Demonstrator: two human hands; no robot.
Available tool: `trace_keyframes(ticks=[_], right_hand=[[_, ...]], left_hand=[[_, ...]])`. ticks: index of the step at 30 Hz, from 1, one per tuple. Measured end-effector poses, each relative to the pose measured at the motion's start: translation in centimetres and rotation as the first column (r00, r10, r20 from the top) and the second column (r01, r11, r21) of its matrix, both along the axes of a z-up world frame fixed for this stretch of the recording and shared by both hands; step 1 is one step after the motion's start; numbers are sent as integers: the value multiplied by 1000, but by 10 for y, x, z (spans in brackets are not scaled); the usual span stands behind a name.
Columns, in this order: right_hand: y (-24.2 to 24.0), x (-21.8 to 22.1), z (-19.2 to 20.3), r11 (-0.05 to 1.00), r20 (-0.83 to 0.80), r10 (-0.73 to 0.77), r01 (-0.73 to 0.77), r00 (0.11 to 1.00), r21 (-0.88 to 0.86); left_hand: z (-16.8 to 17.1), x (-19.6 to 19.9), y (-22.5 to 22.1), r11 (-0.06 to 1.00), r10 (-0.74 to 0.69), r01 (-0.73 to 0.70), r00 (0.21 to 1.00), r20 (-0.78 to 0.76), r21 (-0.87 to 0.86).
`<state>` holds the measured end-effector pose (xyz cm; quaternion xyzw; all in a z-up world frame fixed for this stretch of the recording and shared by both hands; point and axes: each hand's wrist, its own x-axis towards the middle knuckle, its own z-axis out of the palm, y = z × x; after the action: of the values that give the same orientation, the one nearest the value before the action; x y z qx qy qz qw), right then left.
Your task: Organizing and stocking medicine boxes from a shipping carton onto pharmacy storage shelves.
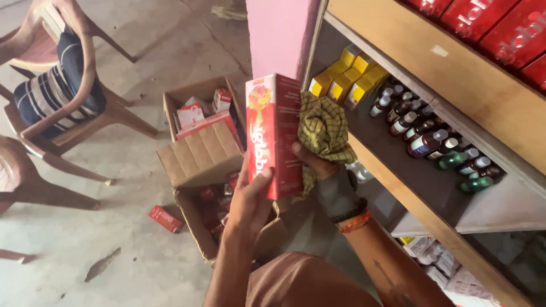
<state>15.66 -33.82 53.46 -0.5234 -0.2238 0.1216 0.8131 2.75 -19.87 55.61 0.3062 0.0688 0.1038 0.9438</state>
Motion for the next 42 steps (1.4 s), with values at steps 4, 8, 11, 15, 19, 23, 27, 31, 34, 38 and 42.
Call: trace_keyframes(ticks=[4,8,11,15,19,23,27,31,34,38,42], right_hand=[[0,-7,-10,990,75,-111,117,991,-78],[-3,-20,-21,870,466,-190,368,864,-328],[1,-19,-2,834,631,-112,418,768,-361],[11,-3,52,897,290,-192,288,937,-335],[8,-5,62,862,355,-279,396,892,-317],[6,-43,58,914,267,-261,327,928,-242],[6,-75,60,876,421,-220,368,880,-311],[3,-67,63,825,507,-188,416,841,-382],[-3,-35,61,894,332,-179,294,926,-338],[-12,35,33,912,174,-225,270,959,-308],[-34,69,19,947,80,-190,204,978,-248]], left_hand=[[4,13,5,995,-9,11,1000,25,-97],[14,27,4,994,104,-104,995,2,-46],[17,30,-3,989,147,-147,987,-66,19],[17,28,-16,991,113,-110,993,-44,75],[6,25,-20,990,90,-82,994,-63,119],[6,24,-12,994,81,-75,994,-74,82],[18,27,-4,991,127,-125,990,-62,41],[25,23,-9,992,122,-122,992,-14,15],[30,12,-21,986,154,-146,983,-101,86],[34,-1,-28,989,54,-27,983,-177,148],[33,-8,-13,929,-38,73,994,-101,364]])
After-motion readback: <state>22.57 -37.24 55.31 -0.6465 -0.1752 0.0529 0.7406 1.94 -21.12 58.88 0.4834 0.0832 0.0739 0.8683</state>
